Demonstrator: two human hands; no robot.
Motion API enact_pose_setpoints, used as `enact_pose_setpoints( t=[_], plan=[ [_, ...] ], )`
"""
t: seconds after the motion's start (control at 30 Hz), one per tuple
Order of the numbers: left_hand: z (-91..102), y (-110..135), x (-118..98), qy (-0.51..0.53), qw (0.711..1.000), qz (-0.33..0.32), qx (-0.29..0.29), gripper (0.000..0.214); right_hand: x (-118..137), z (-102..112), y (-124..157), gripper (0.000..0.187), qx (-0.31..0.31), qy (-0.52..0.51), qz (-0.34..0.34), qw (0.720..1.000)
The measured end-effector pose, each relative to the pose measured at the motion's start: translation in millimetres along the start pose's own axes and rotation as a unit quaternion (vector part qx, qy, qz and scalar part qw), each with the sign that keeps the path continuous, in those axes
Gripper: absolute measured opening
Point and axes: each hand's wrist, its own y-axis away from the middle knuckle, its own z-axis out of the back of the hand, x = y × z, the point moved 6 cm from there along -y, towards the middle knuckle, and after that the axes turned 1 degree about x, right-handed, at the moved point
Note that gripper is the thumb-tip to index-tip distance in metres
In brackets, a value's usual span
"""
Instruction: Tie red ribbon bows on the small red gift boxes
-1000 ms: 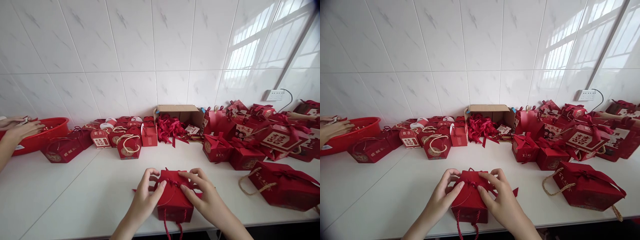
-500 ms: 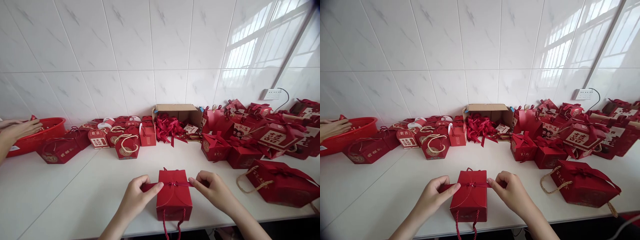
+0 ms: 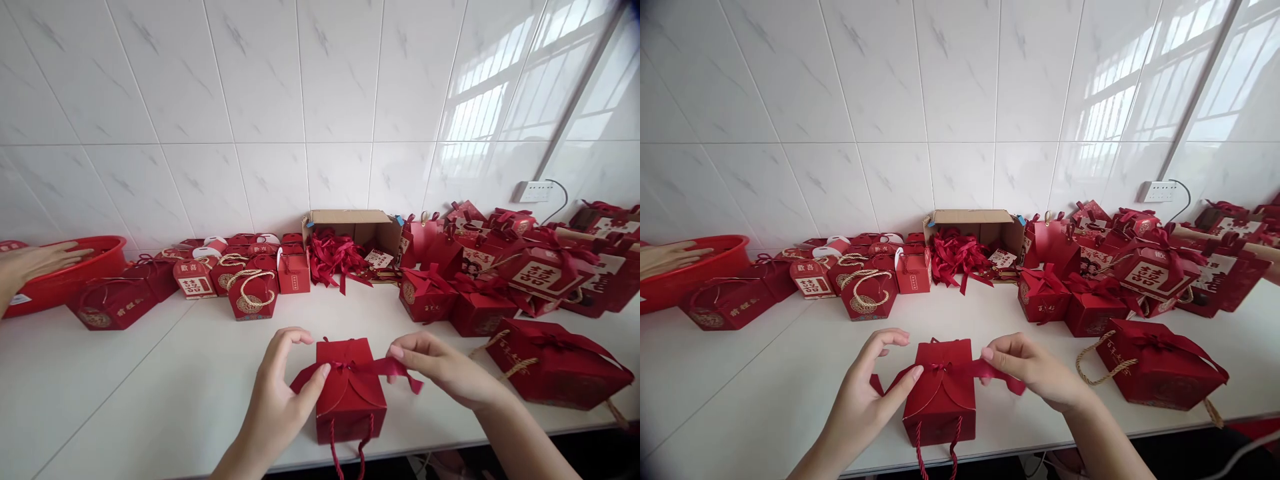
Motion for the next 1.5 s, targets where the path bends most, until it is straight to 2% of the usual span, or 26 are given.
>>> enact_pose_setpoints(
  t=[0.17,0.23,0.3,0.4,0.5,0.6,0.7,0.8,0.87,0.97,1.03,1.1,1.23,1.37,1.5],
  plan=[
    [-14.5,-8.7,-41.0,-0.024,0.993,-0.089,0.068,0.023,31.3,-10.9,-1.5,0.032,0.014,-0.066,0.058,0.996],
    [-21.3,-12.3,-49.4,-0.043,0.991,-0.111,0.067,0.027,38.1,-17.7,-2.7,0.03,0.025,-0.073,0.073,0.994],
    [-22.5,-15.5,-50.7,-0.06,0.99,-0.122,0.02,0.027,38.3,-20.6,-3.0,0.028,0.02,-0.06,0.073,0.995],
    [-17.2,-16.7,-43.6,-0.086,0.986,-0.116,-0.08,0.034,28.7,-16.1,-2.6,0.031,-0.035,-0.013,0.05,0.998],
    [-15.1,-15.5,-37.1,-0.091,0.985,-0.099,-0.111,0.041,22.9,-14.7,-3.8,0.04,-0.097,0.089,0.061,0.989],
    [-14.9,-14.0,-34.8,-0.066,0.992,-0.078,-0.076,0.041,23.5,-27.9,-9.7,0.033,-0.11,0.146,0.102,0.978],
    [-12.4,-11.6,-27.5,-0.001,0.999,-0.039,-0.006,0.041,23.0,-37.7,-14.9,0.028,-0.147,0.144,0.13,0.97],
    [-7.4,-8.8,-8.3,0.067,0.997,0.025,0.043,0.032,20.5,-39.0,-14.6,0.027,-0.197,0.149,0.153,0.957],
    [-5.4,-6.9,9.2,0.083,0.992,0.079,0.056,0.02,15.4,-41.4,-14.6,0.027,-0.185,0.128,0.15,0.963],
    [-15.4,-1.5,31.7,0.122,0.971,0.166,0.125,0.026,8.0,-48.1,-15.4,0.03,-0.143,0.063,0.132,0.979],
    [-27.8,4.1,38.3,0.18,0.942,0.209,0.192,0.036,8.0,-52.9,-15.7,0.03,-0.125,0.034,0.135,0.982],
    [-36.2,7.7,39.2,0.227,0.92,0.225,0.226,0.041,10.0,-57.1,-16.8,0.03,-0.108,0.019,0.134,0.985],
    [-36.7,8.5,39.4,0.223,0.922,0.222,0.225,0.045,14.8,-58.2,-18.6,0.026,-0.11,0.019,0.133,0.985],
    [-20.5,7.7,35.9,0.185,0.934,0.22,0.213,0.046,12.3,-52.3,-18.5,0.024,-0.186,0.05,0.132,0.972],
    [1.2,2.1,14.7,0.203,0.937,0.19,0.213,0.042,8.7,-50.3,-18.0,0.018,-0.26,0.087,0.129,0.953]
  ],
)
